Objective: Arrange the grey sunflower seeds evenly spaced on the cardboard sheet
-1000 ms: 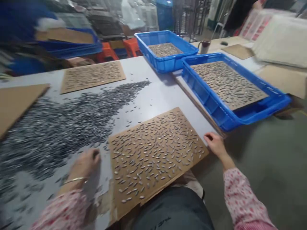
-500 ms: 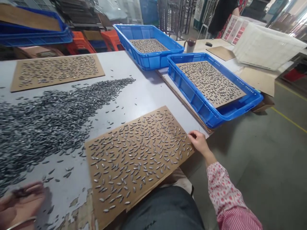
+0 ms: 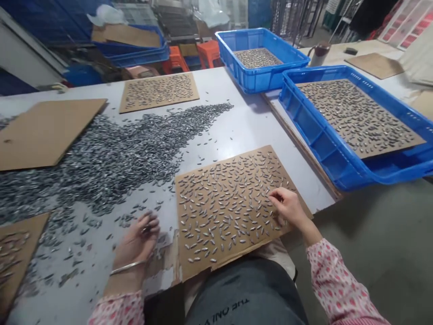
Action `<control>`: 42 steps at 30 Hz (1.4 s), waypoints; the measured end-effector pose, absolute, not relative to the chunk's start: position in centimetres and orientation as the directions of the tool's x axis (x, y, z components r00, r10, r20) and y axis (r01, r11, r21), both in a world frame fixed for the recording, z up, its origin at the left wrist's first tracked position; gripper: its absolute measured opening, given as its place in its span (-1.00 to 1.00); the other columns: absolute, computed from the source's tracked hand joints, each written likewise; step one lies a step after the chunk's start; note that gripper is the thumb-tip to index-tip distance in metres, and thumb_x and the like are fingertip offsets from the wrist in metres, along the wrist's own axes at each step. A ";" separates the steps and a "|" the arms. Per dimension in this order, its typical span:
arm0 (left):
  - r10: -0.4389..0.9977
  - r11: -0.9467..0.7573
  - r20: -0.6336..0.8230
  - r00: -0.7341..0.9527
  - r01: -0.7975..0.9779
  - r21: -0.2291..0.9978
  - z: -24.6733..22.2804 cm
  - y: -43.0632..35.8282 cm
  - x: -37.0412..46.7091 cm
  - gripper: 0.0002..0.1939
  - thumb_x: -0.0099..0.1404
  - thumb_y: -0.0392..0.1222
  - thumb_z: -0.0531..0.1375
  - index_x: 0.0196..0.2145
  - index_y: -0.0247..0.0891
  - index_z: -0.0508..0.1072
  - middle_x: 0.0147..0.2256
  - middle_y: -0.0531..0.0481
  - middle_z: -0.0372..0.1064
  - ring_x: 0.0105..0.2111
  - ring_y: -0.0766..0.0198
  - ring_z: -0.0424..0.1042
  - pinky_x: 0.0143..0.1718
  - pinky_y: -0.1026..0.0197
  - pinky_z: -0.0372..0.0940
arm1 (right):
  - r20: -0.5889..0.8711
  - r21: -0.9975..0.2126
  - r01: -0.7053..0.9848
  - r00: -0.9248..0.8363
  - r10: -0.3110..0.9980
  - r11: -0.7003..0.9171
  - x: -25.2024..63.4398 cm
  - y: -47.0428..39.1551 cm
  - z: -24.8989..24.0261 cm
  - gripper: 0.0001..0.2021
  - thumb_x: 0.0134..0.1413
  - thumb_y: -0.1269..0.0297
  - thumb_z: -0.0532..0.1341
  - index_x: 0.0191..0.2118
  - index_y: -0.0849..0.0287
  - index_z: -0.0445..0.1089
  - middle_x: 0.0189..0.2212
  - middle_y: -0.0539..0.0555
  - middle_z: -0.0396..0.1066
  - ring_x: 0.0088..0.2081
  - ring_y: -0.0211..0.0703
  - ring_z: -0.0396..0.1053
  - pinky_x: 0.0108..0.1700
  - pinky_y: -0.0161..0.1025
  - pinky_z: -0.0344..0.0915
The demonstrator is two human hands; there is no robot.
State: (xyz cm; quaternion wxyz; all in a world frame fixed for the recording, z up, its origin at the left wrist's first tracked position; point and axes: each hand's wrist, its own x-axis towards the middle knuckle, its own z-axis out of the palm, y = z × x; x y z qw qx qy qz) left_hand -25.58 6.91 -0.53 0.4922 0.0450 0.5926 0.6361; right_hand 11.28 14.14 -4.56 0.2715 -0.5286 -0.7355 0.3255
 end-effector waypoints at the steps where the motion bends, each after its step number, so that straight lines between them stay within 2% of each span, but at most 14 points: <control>1: 0.700 0.249 -0.551 -0.454 -0.568 0.784 -0.4 6.5 -24.4 -0.81 -0.05 -0.34 0.31 -0.46 -0.33 0.36 -0.55 0.07 0.28 -0.60 0.49 0.18 -0.66 0.47 0.08 | 0.025 -0.785 0.577 -0.335 0.942 0.226 10.5 13.6 -4.7 -0.80 0.11 0.15 0.17 -0.34 0.16 0.42 -0.42 0.08 0.43 -0.36 -0.16 0.35 -0.31 -0.26 0.28; 5: 0.779 0.477 -0.616 -0.114 -0.531 0.701 -0.3 4.6 -18.7 -0.67 -0.14 -0.18 0.39 -0.43 -0.34 0.40 -0.56 0.08 0.30 -0.64 0.51 0.16 -0.68 0.44 0.03 | -0.101 -0.905 0.400 -0.529 0.843 0.143 6.0 10.5 -4.4 -0.80 0.10 0.13 0.19 -0.27 0.16 0.41 -0.38 0.06 0.43 -0.35 -0.20 0.36 -0.31 -0.30 0.29; 9: 0.779 0.589 -0.612 0.137 -0.494 0.640 -1.9 2.9 -14.3 -0.60 -0.13 -0.04 0.40 -0.43 -0.34 0.40 -0.59 0.10 0.28 -0.67 0.52 0.14 -0.66 0.41 0.02 | -0.143 -0.978 0.210 -0.626 0.766 -0.011 2.8 7.8 -3.4 -0.74 0.06 0.14 0.24 -0.17 0.17 0.37 -0.36 0.04 0.42 -0.35 -0.25 0.35 -0.32 -0.35 0.29; 14: 0.815 0.546 -0.571 0.097 -0.455 0.703 -3.8 1.7 -13.3 -0.65 -0.04 -0.05 0.37 -0.39 -0.34 0.41 -0.60 0.14 0.21 -0.65 0.52 0.11 -0.62 0.40 -0.02 | -0.259 -0.965 0.113 -0.533 0.805 -0.235 2.7 6.6 -4.1 -0.74 0.03 0.08 0.26 -0.34 0.21 0.37 -0.45 0.01 0.36 -0.44 -0.30 0.29 -0.40 -0.36 0.24; 17: 0.842 0.510 -0.538 0.039 -0.387 0.768 -3.9 1.6 -13.4 -0.68 -0.01 -0.06 0.35 -0.40 -0.35 0.43 -0.55 0.10 0.24 -0.59 0.50 0.11 -0.55 0.39 0.02 | -0.338 -0.938 0.110 -0.509 0.792 -0.329 3.1 6.2 -5.0 -0.71 0.00 0.05 0.27 -0.36 0.22 0.37 -0.49 0.00 0.33 -0.49 -0.32 0.25 -0.45 -0.37 0.21; 21: 0.871 0.468 -0.491 0.011 -0.320 0.824 -4.7 1.2 -13.0 -0.70 0.00 -0.07 0.35 -0.39 -0.35 0.46 -0.44 0.01 0.33 -0.43 0.40 0.24 -0.39 0.35 0.15 | -0.324 -0.945 0.122 -0.495 0.806 -0.304 3.0 5.8 -5.4 -0.74 0.02 0.09 0.26 -0.34 0.22 0.38 -0.45 0.01 0.35 -0.42 -0.29 0.28 -0.38 -0.36 0.23; 25: 0.838 0.520 -0.536 0.098 -0.441 0.732 -6.5 0.6 -14.2 -0.63 0.08 -0.02 0.30 -0.21 -0.31 0.44 -0.41 0.03 0.30 -0.55 0.49 0.13 -0.55 0.39 0.05 | -0.294 -0.956 0.126 -0.489 0.821 -0.267 3.2 6.5 -4.0 -0.73 -0.02 0.07 0.27 -0.40 0.21 0.39 -0.46 0.04 0.37 -0.42 -0.26 0.29 -0.37 -0.33 0.26; 27: 0.835 0.516 -0.548 0.051 -0.422 0.746 -7.1 0.7 -16.3 -0.58 0.13 0.04 0.23 -0.15 -0.30 0.43 -0.40 0.01 0.31 -0.60 0.50 0.09 -0.61 0.39 -0.02 | -0.285 -0.959 0.136 -0.450 0.846 -0.250 3.9 7.2 -3.0 -0.70 -0.05 0.02 0.27 -0.43 0.20 0.40 -0.50 0.04 0.37 -0.48 -0.27 0.28 -0.43 -0.34 0.26; 29: 0.850 0.485 -0.519 -0.087 -0.257 0.836 -7.0 1.2 -19.2 -0.58 0.13 0.07 0.21 -0.19 -0.32 0.46 -0.47 0.03 0.30 -0.62 0.48 0.08 -0.62 0.37 -0.02 | -0.276 -0.960 0.151 -0.384 0.881 -0.235 5.0 8.0 -2.4 -0.67 -0.09 -0.02 0.28 -0.46 0.19 0.40 -0.53 0.03 0.36 -0.52 -0.28 0.26 -0.48 -0.34 0.24; 32: 0.889 0.422 -0.356 -0.287 0.215 0.881 -5.7 2.5 -23.1 -0.65 0.11 0.05 0.21 -0.30 -0.30 0.50 -0.57 0.09 0.27 -0.59 0.42 0.14 -0.55 0.34 0.06 | -0.259 -0.961 0.175 -0.277 0.925 -0.216 7.3 8.9 -3.0 -0.71 -0.10 0.02 0.31 -0.44 0.19 0.41 -0.54 0.02 0.36 -0.53 -0.30 0.25 -0.50 -0.35 0.23; 34: 0.915 0.379 -0.228 -0.332 0.519 0.767 -4.6 3.5 -24.5 -0.71 0.16 0.00 0.18 -0.30 -0.26 0.52 -0.57 0.09 0.29 -0.56 0.39 0.21 -0.49 0.33 0.11 | -0.249 -0.959 0.201 -0.244 0.937 -0.202 8.5 9.2 -4.1 -0.74 -0.08 0.07 0.32 -0.40 0.18 0.41 -0.50 0.02 0.37 -0.50 -0.29 0.28 -0.46 -0.35 0.25; 36: 0.942 0.328 -0.146 -0.304 0.730 0.599 -3.8 4.4 -24.8 -0.76 0.22 -0.08 0.13 -0.27 -0.21 0.52 -0.51 0.06 0.37 -0.50 0.36 0.28 -0.42 0.32 0.15 | -0.232 -0.956 0.241 -0.261 0.937 -0.170 9.1 9.2 -5.2 -0.75 -0.05 0.10 0.31 -0.35 0.18 0.41 -0.44 0.04 0.40 -0.44 -0.26 0.32 -0.41 -0.34 0.27; 39: 0.967 0.250 -0.145 -0.209 0.884 0.395 -3.9 5.6 -24.1 -0.77 0.28 -0.15 0.08 -0.22 -0.16 0.51 -0.35 0.01 0.45 -0.39 0.33 0.37 -0.34 0.30 0.18 | -0.189 -0.950 0.300 -0.338 0.922 -0.085 8.7 9.0 -6.0 -0.77 0.02 0.12 0.26 -0.31 0.19 0.41 -0.39 0.07 0.41 -0.36 -0.20 0.35 -0.32 -0.31 0.30; 42: 0.969 0.208 -0.189 -0.158 0.936 0.284 -5.0 6.4 -23.5 -0.75 0.32 -0.13 0.03 -0.18 -0.12 0.48 -0.25 -0.01 0.45 -0.32 0.30 0.40 -0.35 0.30 0.17 | -0.162 -0.939 0.343 -0.394 0.905 -0.018 7.8 8.8 -5.6 -0.78 0.08 0.13 0.21 -0.30 0.20 0.39 -0.39 0.07 0.41 -0.35 -0.20 0.35 -0.29 -0.30 0.31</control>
